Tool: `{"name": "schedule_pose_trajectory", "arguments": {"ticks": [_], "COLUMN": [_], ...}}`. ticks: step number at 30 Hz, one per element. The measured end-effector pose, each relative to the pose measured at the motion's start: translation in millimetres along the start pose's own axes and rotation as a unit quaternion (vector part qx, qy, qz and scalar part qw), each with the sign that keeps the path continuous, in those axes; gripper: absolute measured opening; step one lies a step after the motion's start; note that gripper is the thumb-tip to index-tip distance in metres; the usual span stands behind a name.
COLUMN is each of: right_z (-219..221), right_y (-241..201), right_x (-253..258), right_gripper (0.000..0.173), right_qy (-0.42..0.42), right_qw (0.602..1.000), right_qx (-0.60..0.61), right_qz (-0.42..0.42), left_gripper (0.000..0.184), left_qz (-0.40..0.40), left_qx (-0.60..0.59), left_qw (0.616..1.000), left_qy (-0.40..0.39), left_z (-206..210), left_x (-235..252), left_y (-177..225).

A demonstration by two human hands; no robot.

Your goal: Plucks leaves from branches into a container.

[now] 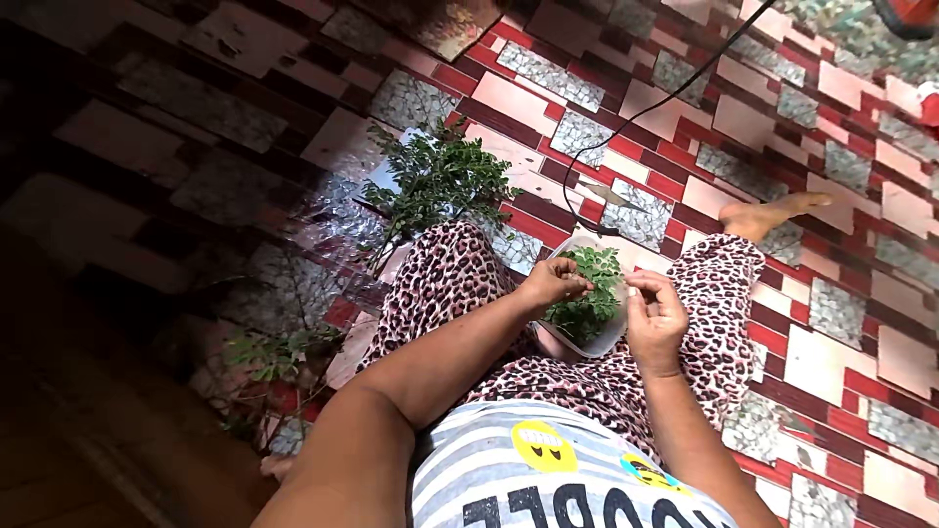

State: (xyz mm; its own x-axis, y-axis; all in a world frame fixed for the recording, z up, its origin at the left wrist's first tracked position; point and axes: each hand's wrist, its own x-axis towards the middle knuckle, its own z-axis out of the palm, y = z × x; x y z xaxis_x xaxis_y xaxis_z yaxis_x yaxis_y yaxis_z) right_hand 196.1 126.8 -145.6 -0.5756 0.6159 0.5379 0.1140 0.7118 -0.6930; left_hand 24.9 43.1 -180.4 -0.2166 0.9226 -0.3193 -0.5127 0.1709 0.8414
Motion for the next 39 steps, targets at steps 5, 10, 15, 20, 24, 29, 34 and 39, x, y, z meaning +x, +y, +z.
{"name": "schedule_pose_trajectory", "arguments": {"ticks": [5,10,15,20,24,29,34,39], "right_z": [7.4,12.2,10.7,15.0,18.3,11.5,10.7,15.8], "right_y": [-1.6,0.2,11.3,13.7,10.1,10.4,7.6,13.8], "right_x": [10.1,8.1,4.2,0.0,0.1,3.8,1.7,-2.3], "right_gripper": [0.016,0.021,0.010,0.006,0.008,0.010,0.006,0.004], "right_qy": [-0.106,-0.127,-0.111,-0.060,-0.032,-0.071,-0.098,-0.091], "right_qw": [0.991,0.957,0.916,0.917,0.917,0.907,0.892,0.929], "right_qx": [0.022,0.050,0.168,0.192,0.182,0.149,0.206,0.153], "right_qz": [0.084,0.256,0.346,0.345,0.352,0.388,0.391,0.325], "left_gripper": [0.013,0.008,0.007,0.008,0.006,0.007,0.007,0.007], "left_qz": [-0.004,-0.005,-0.014,-0.026,-0.042,-0.075,-0.076,-0.071], "left_qx": [0.024,0.013,0.041,0.058,0.050,0.039,0.032,0.030], "left_qw": [1.000,1.000,0.998,0.997,0.997,0.996,0.996,0.996], "left_qy": [-0.011,-0.025,-0.034,-0.034,-0.036,-0.031,-0.034,-0.031], "left_z": [4.4,-0.8,-0.8,1.2,2.7,3.0,2.4,1.9], "left_x": [-3.3,0.5,2.5,1.0,0.2,0.6,1.8,2.7], "left_y": [2.5,-3.5,-5.7,-3.7,-2.8,-2.3,-4.1,-5.5]}}
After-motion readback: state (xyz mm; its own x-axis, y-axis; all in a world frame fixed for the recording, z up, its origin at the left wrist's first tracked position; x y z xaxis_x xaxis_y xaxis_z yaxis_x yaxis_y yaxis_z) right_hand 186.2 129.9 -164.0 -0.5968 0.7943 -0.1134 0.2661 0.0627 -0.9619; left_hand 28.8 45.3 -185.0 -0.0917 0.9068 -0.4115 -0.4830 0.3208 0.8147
